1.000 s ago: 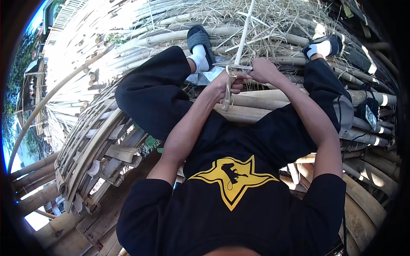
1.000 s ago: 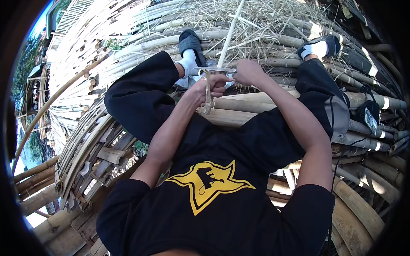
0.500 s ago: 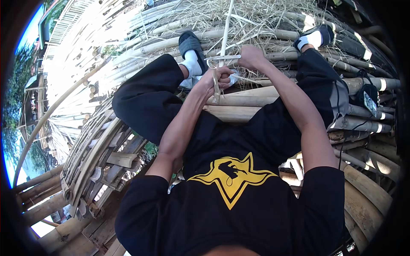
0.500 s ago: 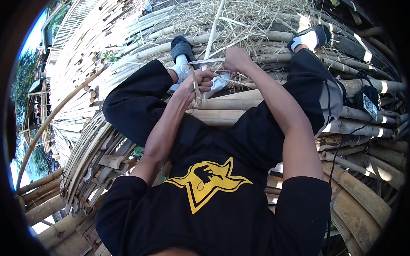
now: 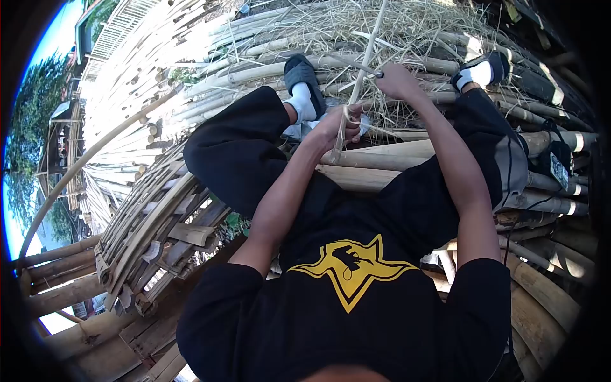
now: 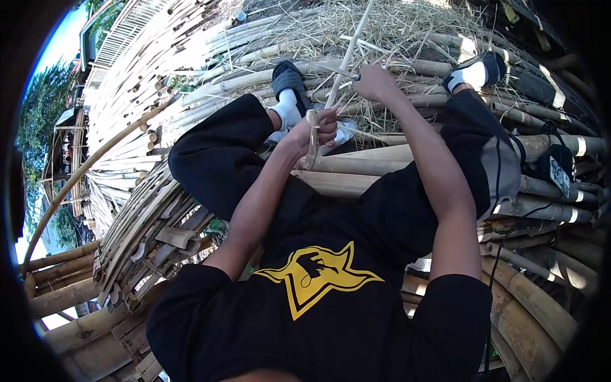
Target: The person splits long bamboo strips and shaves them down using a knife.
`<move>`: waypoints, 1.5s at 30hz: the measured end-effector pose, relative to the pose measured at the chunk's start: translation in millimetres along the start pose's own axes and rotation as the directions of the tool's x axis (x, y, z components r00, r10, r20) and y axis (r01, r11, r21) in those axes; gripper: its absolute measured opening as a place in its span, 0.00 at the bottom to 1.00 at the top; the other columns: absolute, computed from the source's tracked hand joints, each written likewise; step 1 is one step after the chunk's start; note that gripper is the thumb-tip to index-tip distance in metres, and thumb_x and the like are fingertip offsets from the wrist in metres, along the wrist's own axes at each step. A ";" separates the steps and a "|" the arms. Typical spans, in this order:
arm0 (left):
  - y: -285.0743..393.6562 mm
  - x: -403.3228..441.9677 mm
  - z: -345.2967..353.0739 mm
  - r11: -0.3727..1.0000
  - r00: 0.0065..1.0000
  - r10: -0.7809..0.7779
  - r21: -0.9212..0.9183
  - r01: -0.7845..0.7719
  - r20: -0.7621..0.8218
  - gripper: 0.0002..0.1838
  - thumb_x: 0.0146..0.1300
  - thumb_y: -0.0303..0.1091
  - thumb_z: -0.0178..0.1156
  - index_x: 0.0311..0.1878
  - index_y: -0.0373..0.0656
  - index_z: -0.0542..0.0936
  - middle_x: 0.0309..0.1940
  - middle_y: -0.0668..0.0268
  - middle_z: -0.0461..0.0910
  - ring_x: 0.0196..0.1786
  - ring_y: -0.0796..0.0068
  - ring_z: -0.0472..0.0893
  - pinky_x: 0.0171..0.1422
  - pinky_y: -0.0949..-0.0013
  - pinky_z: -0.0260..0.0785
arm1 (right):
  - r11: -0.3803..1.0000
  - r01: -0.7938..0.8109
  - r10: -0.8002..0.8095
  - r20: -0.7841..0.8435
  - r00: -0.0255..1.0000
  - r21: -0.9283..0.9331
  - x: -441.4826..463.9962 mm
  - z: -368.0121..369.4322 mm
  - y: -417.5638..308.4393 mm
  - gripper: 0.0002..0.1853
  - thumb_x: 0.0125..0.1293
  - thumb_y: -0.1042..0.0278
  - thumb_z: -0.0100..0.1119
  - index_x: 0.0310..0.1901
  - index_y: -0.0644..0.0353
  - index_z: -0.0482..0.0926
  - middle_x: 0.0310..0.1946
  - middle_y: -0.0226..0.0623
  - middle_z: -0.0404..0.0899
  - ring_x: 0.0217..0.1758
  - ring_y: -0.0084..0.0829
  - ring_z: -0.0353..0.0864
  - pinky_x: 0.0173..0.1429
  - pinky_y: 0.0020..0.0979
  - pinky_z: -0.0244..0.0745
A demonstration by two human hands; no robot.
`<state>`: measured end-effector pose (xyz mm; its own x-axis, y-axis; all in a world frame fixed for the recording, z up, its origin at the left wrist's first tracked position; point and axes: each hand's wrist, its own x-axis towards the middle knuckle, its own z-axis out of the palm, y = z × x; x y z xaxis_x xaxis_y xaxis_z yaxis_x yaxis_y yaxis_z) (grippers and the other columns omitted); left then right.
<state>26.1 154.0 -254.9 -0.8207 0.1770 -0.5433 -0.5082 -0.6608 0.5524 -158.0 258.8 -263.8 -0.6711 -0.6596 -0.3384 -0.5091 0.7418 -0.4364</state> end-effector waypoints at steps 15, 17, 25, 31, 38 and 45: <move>-25.5 12.4 -23.6 0.486 0.795 0.540 0.874 -0.026 -0.277 0.23 0.67 0.43 0.47 0.25 0.29 0.72 0.16 0.53 0.71 0.21 0.65 0.71 0.30 0.58 0.61 | 0.973 0.182 -0.161 0.147 0.976 -0.144 -45.6 34.5 -27.8 0.15 0.50 0.63 0.56 0.29 0.70 0.79 0.28 0.57 0.79 0.36 0.50 0.81 0.44 0.44 0.76; -25.9 10.0 -21.6 0.456 0.786 0.539 0.889 0.030 -0.303 0.23 0.66 0.42 0.47 0.27 0.28 0.72 0.18 0.48 0.72 0.22 0.59 0.73 0.32 0.56 0.62 | 0.977 0.150 -0.128 0.142 0.982 -0.154 -50.1 31.1 -31.8 0.15 0.48 0.65 0.55 0.32 0.69 0.80 0.31 0.56 0.80 0.38 0.48 0.81 0.45 0.43 0.77; -24.3 9.0 -17.7 0.488 0.783 0.527 0.872 0.037 -0.329 0.22 0.65 0.42 0.48 0.28 0.27 0.74 0.21 0.44 0.74 0.26 0.49 0.75 0.33 0.55 0.63 | 0.968 0.204 -0.182 0.148 0.972 -0.147 -56.8 30.7 -34.7 0.16 0.48 0.64 0.56 0.32 0.69 0.80 0.33 0.55 0.80 0.39 0.49 0.81 0.47 0.43 0.76; -28.4 10.6 -13.5 0.418 0.739 0.601 0.908 0.035 -0.305 0.23 0.65 0.43 0.47 0.27 0.27 0.73 0.17 0.49 0.71 0.22 0.62 0.70 0.31 0.57 0.61 | 0.985 0.107 -0.092 0.118 0.989 -0.134 -42.2 43.5 -21.7 0.16 0.48 0.62 0.57 0.31 0.69 0.80 0.33 0.56 0.80 0.40 0.50 0.81 0.47 0.42 0.76; -18.8 7.2 -7.1 0.375 0.753 0.579 0.922 0.094 -0.312 0.22 0.65 0.40 0.45 0.28 0.27 0.75 0.25 0.41 0.75 0.31 0.42 0.76 0.38 0.52 0.65 | 0.978 0.143 -0.150 -0.031 0.988 -0.153 -24.1 53.7 -12.0 0.16 0.48 0.61 0.57 0.29 0.69 0.80 0.29 0.56 0.80 0.37 0.51 0.81 0.43 0.43 0.77; -12.9 12.7 -7.8 0.344 0.723 0.628 0.936 0.076 -0.289 0.23 0.66 0.44 0.46 0.27 0.29 0.72 0.19 0.48 0.72 0.24 0.54 0.71 0.35 0.56 0.62 | 0.971 0.134 -0.148 -0.061 0.987 -0.198 -14.6 43.4 -6.1 0.18 0.51 0.57 0.56 0.28 0.68 0.80 0.29 0.55 0.80 0.36 0.50 0.82 0.41 0.43 0.77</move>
<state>24.2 159.1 -273.9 -0.8365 -0.4980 -0.2286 -0.4815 0.4690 0.7404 -121.7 258.6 -292.4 -0.6198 -0.7537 -0.2188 -0.6905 0.6562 -0.3043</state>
